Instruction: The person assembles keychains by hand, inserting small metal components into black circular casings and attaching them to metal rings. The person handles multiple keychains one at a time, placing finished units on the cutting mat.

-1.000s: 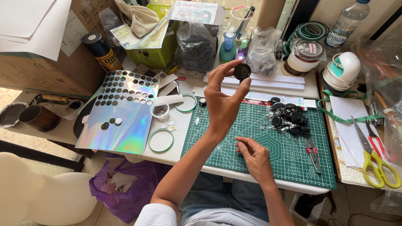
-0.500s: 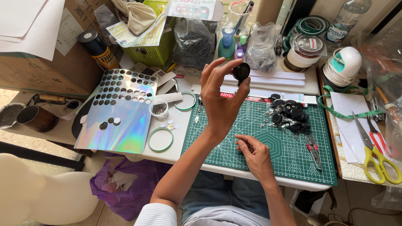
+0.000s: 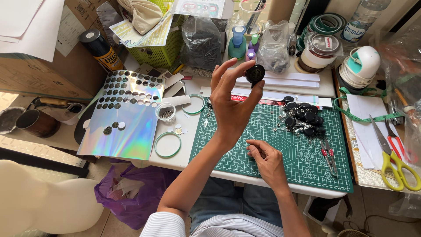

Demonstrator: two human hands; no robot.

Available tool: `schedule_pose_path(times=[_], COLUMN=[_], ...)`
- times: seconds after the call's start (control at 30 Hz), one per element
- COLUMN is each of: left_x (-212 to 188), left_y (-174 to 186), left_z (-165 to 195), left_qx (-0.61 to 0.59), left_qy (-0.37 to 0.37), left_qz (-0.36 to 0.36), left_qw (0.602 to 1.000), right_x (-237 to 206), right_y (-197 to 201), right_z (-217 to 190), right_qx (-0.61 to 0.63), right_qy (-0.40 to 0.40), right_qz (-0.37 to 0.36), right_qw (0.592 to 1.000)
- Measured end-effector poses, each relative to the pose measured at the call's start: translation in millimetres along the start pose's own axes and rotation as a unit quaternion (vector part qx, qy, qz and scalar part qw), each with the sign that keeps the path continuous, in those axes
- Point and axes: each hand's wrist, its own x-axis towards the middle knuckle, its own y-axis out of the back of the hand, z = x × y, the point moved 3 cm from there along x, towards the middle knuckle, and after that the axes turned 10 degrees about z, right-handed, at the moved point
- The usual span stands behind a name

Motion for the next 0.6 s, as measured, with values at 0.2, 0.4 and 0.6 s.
schedule_pose_path(times=[0.2,0.4,0.6], left_x=[0.2,-2.1,-4.7], left_y=[-1.0,-1.3,-2.2], left_z=[-0.4,-2.5,-5.8], left_qx=[0.001,0.008,0.01], left_qy=[0.011,0.014,0.015], left_qz=[-0.003,-0.014,-0.028], left_qw=[1.0,1.0,0.999], right_x=[-0.6,-0.3,-1.0], right_y=[-0.6,-0.4,-0.7], right_z=[0.8,0.7,-0.5], right_qx=[-0.002,0.0,-0.003], right_qy=[-0.005,-0.006,-0.001], right_qz=[0.001,-0.001,0.0], right_qw=[1.0,1.0,1.0])
